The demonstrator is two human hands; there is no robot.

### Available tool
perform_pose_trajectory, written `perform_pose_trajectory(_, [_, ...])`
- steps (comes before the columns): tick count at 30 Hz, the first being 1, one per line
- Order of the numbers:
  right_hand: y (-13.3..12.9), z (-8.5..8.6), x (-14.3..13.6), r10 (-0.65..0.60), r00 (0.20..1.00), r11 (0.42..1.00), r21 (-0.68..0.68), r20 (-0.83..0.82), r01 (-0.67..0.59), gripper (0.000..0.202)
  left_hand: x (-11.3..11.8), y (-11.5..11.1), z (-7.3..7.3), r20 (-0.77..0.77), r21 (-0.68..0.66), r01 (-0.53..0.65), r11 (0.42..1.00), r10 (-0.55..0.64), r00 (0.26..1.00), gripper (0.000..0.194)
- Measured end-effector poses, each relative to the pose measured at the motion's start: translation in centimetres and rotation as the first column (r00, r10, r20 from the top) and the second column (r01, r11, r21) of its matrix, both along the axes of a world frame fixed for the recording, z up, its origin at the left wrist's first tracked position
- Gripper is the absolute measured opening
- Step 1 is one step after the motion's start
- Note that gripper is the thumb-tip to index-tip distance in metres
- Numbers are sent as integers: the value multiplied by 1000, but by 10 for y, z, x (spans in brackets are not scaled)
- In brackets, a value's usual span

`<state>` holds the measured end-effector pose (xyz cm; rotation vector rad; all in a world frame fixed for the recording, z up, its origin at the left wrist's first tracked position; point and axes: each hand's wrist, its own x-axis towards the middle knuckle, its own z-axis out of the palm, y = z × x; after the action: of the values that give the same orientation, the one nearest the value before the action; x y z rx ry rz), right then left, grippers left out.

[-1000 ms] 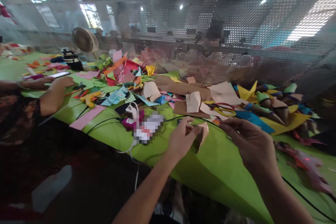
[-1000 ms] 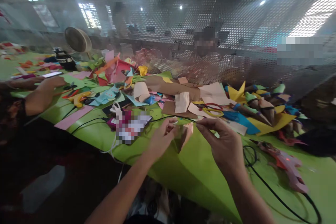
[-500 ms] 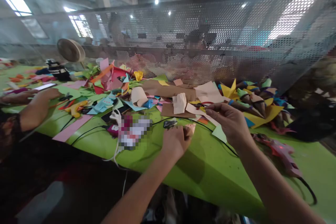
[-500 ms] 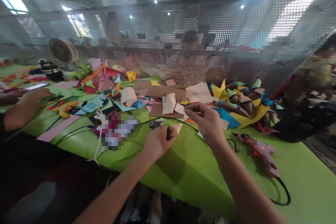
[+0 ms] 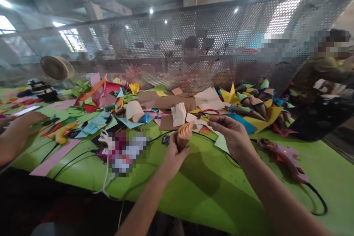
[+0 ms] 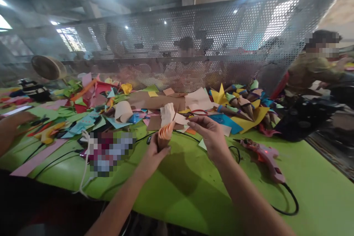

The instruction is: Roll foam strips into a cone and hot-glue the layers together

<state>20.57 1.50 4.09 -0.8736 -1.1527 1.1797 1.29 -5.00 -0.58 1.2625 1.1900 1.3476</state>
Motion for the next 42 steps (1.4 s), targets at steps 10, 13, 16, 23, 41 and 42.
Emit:
perform_pose_trajectory(10, [-5, -5, -7, 16, 997, 998, -59, -71, -20, 31, -3, -16, 9, 78, -55, 146, 988, -141, 987, 50])
perform_pose_trajectory(13, [-8, -4, -9, 22, 996, 997, -67, -89, -28, 31, -2, -15, 4, 76, -36, 192, 981, -189, 979, 47])
perform_pose_trajectory(16, [-10, -2, -10, 17, 995, 997, -77, -102, -25, 32, -1, -14, 0, 67, -36, 222, 974, -219, 973, 44])
perform_pose_trajectory(23, [-18, 1, -15, 41, 991, 993, -107, -124, -55, 31, 2, -18, 0, 36, -78, 276, 958, -274, 961, 48])
perform_pose_trajectory(41, [-21, -3, -21, 114, 967, 974, -166, -228, -154, 29, 3, -20, -7, 70, -49, 379, 924, -375, 924, 63])
perform_pose_trajectory(42, [-21, -4, -21, 112, 966, 974, -168, -231, -153, 30, 3, -19, -7, 69, -48, 383, 922, -380, 923, 64])
